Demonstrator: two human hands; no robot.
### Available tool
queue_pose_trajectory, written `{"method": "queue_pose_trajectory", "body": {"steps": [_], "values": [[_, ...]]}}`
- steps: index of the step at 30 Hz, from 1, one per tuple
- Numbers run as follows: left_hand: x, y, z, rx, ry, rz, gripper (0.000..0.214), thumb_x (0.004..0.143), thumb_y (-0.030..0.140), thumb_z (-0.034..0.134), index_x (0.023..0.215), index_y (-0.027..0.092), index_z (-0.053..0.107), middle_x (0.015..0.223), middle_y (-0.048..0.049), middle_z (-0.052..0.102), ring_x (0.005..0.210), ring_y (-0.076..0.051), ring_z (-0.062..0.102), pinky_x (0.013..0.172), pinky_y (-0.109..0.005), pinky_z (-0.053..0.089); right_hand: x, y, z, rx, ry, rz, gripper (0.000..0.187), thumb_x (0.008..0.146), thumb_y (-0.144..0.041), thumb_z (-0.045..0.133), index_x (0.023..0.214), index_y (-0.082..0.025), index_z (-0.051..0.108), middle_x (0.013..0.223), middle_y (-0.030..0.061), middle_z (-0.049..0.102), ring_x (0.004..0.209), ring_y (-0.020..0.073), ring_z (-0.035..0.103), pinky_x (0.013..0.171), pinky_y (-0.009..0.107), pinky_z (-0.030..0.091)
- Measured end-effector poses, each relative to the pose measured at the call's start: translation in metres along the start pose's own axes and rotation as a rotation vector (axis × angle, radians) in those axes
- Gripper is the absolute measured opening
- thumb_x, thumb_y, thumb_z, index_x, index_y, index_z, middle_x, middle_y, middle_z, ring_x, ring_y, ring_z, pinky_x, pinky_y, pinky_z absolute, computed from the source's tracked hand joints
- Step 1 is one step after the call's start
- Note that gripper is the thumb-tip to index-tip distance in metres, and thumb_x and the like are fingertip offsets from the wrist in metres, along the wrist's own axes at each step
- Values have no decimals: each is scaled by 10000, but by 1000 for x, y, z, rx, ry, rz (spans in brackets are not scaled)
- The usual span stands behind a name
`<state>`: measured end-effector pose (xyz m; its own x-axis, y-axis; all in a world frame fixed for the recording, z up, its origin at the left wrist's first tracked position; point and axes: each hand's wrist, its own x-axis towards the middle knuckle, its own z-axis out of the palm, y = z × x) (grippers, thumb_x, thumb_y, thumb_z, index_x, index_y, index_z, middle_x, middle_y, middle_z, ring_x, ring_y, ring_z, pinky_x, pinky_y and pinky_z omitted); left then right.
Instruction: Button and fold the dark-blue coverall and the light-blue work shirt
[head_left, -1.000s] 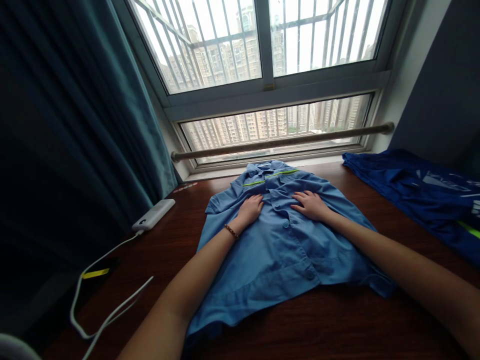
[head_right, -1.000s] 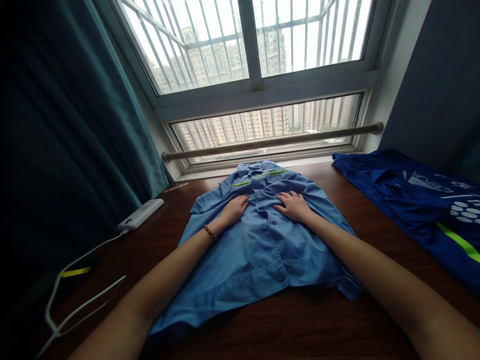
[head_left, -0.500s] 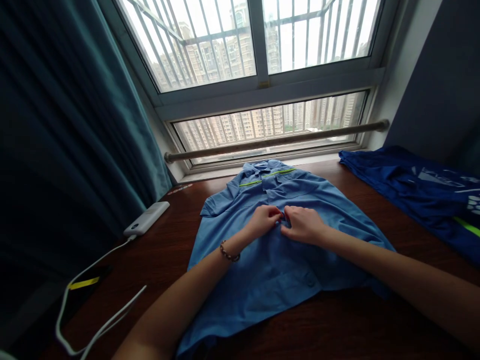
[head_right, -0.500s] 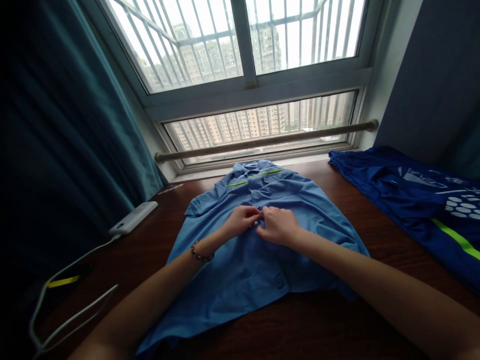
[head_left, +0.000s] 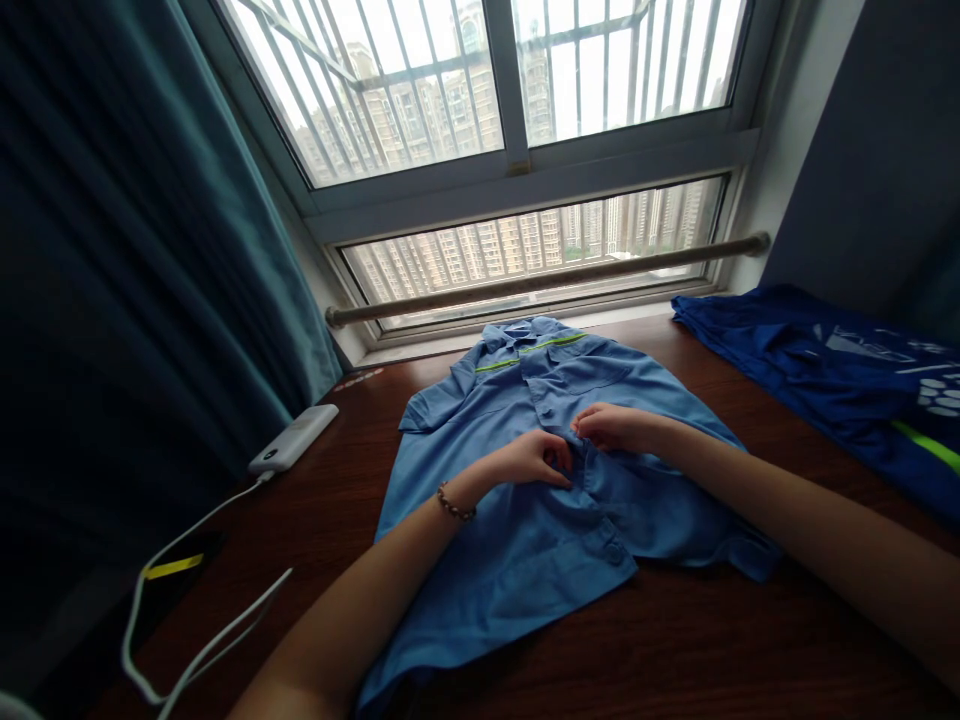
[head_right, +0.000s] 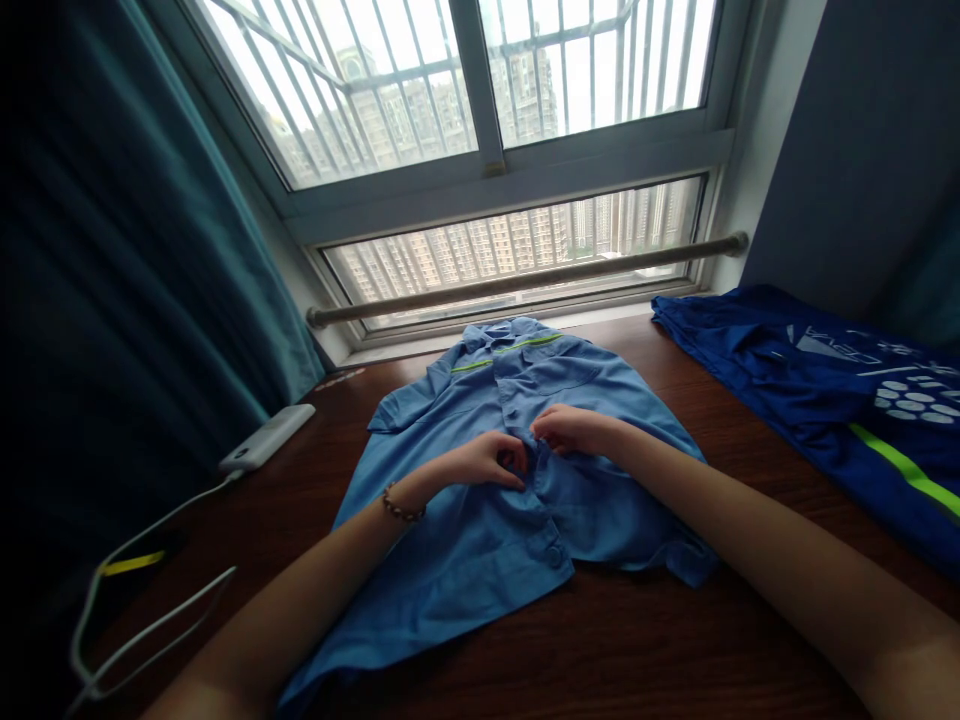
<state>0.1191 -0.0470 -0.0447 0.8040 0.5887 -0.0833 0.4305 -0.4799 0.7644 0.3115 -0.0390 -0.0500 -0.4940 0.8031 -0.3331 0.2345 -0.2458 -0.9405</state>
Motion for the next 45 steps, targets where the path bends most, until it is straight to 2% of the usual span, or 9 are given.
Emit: {"method": "queue_pose_trajectory", "body": {"steps": [4, 8, 12, 16, 20, 24, 31, 35, 45], "values": [[-2, -1, -1, 30, 10, -18, 297, 580, 350, 717, 749, 125, 621, 601, 34, 490, 573, -86, 429, 499, -188, 334, 3, 8, -7, 141, -129, -71, 206, 635, -266, 669, 782, -154, 575, 588, -43, 483, 458, 43, 392, 386, 158, 284], [-4, 0, -5, 53, -2, 2, 263, 583, 335, 717, 688, 125, 598, 580, 39, 487, 547, -79, 428, 495, -190, 337, 1, 9, -12, 194, -271, -85, 402, 528, -147, 747, 881, -166, 554, 673, -56, 547, 536, 49, 496, 476, 147, 372], [-6, 3, -8, 17, 144, 109, 257, 577, 324, 728, 636, 125, 576, 694, -3, 545, 641, -96, 479, 565, -199, 375, 0, 9, -13, 195, -366, -97, 399, 522, -93, 734, 870, -144, 545, 708, -40, 578, 605, 69, 544, 556, 164, 416], [-6, 5, -11, -288, 280, 151, 294, 625, 334, 700, 618, 118, 500, 879, -73, 608, 791, -149, 555, 646, -239, 423, 1, 6, -11, 262, -325, -140, 290, 542, -83, 701, 774, -131, 533, 717, -28, 588, 576, 49, 528, 470, 121, 363], [-5, 3, -12, -456, 329, 20, 331, 597, 355, 719, 700, 116, 514, 709, -15, 600, 643, -109, 556, 586, -228, 429, 0, 0, -9, 347, -242, -157, 211, 565, -93, 663, 726, -131, 533, 671, -25, 588, 536, 43, 514, 426, 110, 336], [-5, 3, -10, -403, 373, -6, 331, 585, 360, 721, 725, 116, 546, 640, 33, 532, 583, -70, 494, 553, -195, 402, 0, -3, -8, 408, -147, -168, 196, 578, -98, 664, 729, -132, 544, 689, -11, 606, 554, 53, 538, 456, 118, 385], [-6, 9, -4, -172, 462, 48, 318, 577, 375, 721, 661, 145, 519, 626, 44, 507, 584, -76, 458, 540, -196, 394, 0, -1, -3, 419, -108, -149, 203, 581, -107, 694, 743, -128, 575, 642, -28, 580, 526, 56, 540, 479, 140, 434], [-6, 10, -3, -17, 524, 59, 297, 611, 392, 698, 676, 155, 530, 636, 36, 531, 585, -81, 458, 546, -201, 391, 3, 2, -6, 447, -100, -157, 144, 635, -155, 681, 753, -124, 604, 657, -10, 601, 560, 74, 559, 529, 165, 467], [-8, 7, -2, 136, 541, 81, 257, 671, 392, 654, 703, 160, 549, 633, 30, 553, 583, -90, 483, 558, -206, 390, -3, 1, -4, 300, -142, -176, 248, 605, -225, 723, 813, -118, 640, 682, -1, 630, 568, 80, 557, 520, 176, 412]]}}
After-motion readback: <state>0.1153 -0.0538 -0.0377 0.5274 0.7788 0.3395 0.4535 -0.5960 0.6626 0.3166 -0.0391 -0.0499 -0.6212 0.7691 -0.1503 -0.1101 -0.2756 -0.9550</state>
